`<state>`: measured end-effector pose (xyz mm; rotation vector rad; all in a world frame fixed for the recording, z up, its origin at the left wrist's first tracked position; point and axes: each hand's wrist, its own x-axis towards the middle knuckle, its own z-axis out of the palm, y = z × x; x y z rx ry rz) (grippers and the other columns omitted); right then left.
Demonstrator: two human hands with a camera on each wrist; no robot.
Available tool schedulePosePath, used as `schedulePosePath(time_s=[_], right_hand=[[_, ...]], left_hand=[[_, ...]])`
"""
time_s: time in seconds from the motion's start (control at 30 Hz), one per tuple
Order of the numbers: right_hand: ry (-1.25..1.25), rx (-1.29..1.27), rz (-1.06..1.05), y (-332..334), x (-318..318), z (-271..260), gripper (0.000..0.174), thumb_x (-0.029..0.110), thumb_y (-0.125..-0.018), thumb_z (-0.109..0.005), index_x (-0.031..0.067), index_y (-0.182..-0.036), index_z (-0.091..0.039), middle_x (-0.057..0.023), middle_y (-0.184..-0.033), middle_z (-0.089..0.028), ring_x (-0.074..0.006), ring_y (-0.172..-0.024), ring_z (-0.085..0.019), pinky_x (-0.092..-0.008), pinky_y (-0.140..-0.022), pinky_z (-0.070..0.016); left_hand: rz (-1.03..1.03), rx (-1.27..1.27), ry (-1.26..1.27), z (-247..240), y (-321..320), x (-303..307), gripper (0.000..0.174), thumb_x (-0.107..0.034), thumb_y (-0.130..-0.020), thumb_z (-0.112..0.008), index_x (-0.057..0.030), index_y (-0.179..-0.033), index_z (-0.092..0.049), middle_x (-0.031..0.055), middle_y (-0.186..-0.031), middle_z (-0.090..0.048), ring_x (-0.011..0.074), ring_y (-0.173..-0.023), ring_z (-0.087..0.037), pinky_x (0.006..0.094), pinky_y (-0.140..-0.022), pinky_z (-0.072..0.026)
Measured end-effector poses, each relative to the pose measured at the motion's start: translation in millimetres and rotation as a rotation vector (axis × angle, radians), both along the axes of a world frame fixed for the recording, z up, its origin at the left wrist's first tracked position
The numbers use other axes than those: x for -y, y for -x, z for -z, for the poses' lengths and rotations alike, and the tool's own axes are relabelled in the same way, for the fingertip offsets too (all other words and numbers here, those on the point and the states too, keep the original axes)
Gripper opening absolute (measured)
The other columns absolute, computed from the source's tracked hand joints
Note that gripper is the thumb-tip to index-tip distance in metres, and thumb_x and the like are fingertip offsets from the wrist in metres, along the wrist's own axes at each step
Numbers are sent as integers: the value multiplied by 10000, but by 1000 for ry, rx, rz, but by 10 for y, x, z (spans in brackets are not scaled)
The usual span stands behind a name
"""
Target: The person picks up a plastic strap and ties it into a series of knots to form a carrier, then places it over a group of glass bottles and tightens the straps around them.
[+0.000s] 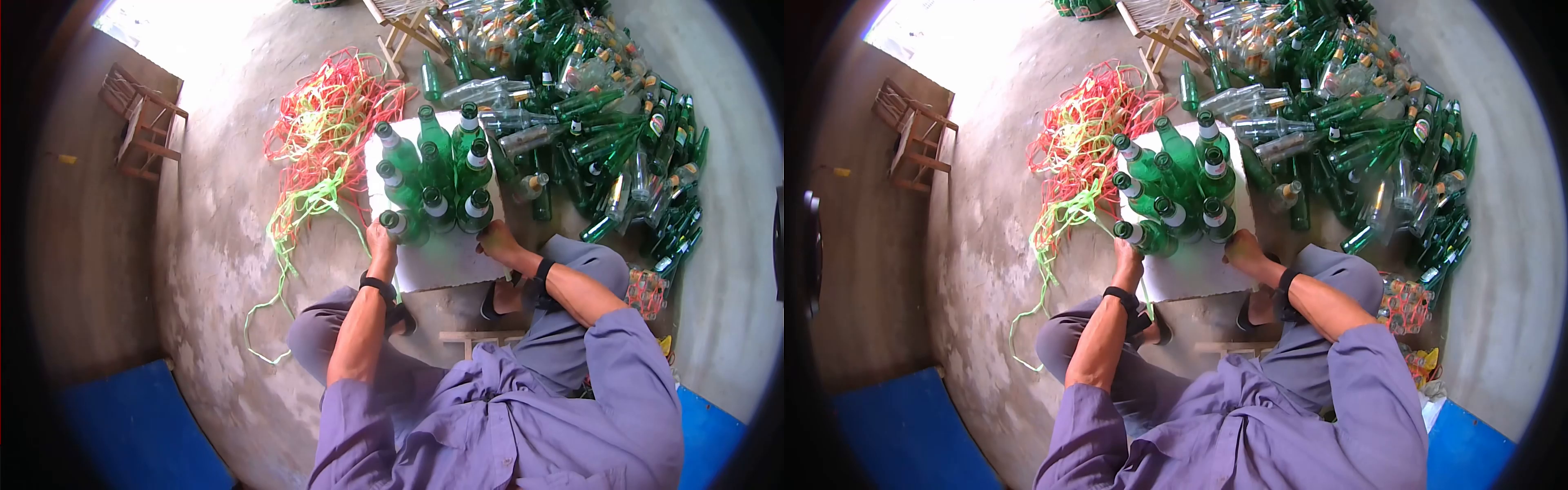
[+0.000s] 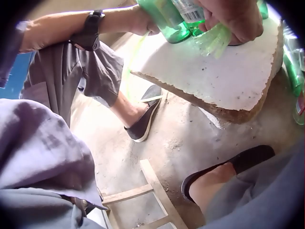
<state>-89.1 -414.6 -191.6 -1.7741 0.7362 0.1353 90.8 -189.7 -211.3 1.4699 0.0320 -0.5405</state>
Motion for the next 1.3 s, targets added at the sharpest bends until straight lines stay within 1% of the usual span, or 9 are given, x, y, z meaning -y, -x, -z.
schedulePosePath(time_s=[0.13,0.23,0.33,0.4,0.53,0.7,0.97,1.13,1.3], right_hand=[[318,303,-418,159,194,224,194,51,-817,-573,-71,-691,-658,-128,-598,-646,-160,-451,-573,-310,-439,-450],[168,196,-464,201,241,143,187,59,-807,-584,-64,-693,-668,-121,-585,-635,-163,-414,-529,-320,-391,-406],[-46,-323,-232,196,121,-339,177,65,-799,-592,-49,-692,-676,-106,-585,-637,-150,-391,-494,-315,-360,-381],[-28,-589,-533,134,-14,-752,185,67,-800,-586,-35,-678,-680,-79,-591,-643,-123,-412,-500,-280,-385,-394],[-213,-432,-623,257,-319,-1049,182,134,-813,-648,23,-683,-711,-49,-596,-650,-97,-503,-560,-273,-474,-429],[-795,-381,-611,244,-717,-1386,207,157,-914,-593,-22,-959,-686,-13,-738,-658,-52,-597,-553,-197,-550,-437],[-1091,-187,-357,76,-1188,-1201,315,282,-925,-637,25,-1107,-650,-22,-945,-650,-126,-854,-598,-330,-801,-464],[-1131,-135,-314,-5,-1355,-1163,277,375,-918,-639,132,-1050,-642,38,-956,-646,-117,-862,-589,-332,-814,-434],[-1140,-145,-201,-14,-1397,-1249,206,315,-948,-623,144,-1062,-611,18,-915,-645,-115,-831,-590,-326,-753,-461]], left_hand=[[32,-36,-308,-106,40,-48,333,-307,-918,-544,-18,-781,-637,-2,-634,-560,111,-554,-476,303,-518,-367],[112,8,-327,20,38,-229,318,-275,-897,-546,-13,-730,-610,10,-579,-543,120,-531,-477,311,-520,-380],[125,-54,-231,9,107,-355,230,-222,-902,-534,-10,-832,-593,40,-562,-534,117,-439,-439,282,-414,-331],[179,-144,-261,-236,184,-367,193,-169,-916,-498,12,-928,-565,52,-561,-518,115,-379,-395,263,-348,-285],[209,-174,-262,-377,366,-472,193,-152,-919,-490,20,-952,-570,41,-570,-506,127,-411,-432,273,-372,-313],[298,-236,-295,-577,557,-500,215,-146,-882,-522,38,-959,-603,64,-624,-565,182,-483,-560,287,-418,-412],[694,122,-321,-1097,677,-472,241,-198,-865,-540,16,-868,-651,105,-748,-645,197,-703,-622,307,-638,-497],[693,-71,-417,-1408,739,-337,314,-251,-902,-568,51,-914,-654,98,-715,-630,205,-535,-626,342,-418,-533],[683,-49,-469,-1546,748,-337,339,-292,-905,-585,32,-929,-681,89,-702,-639,178,-578,-630,336,-427,-534]])
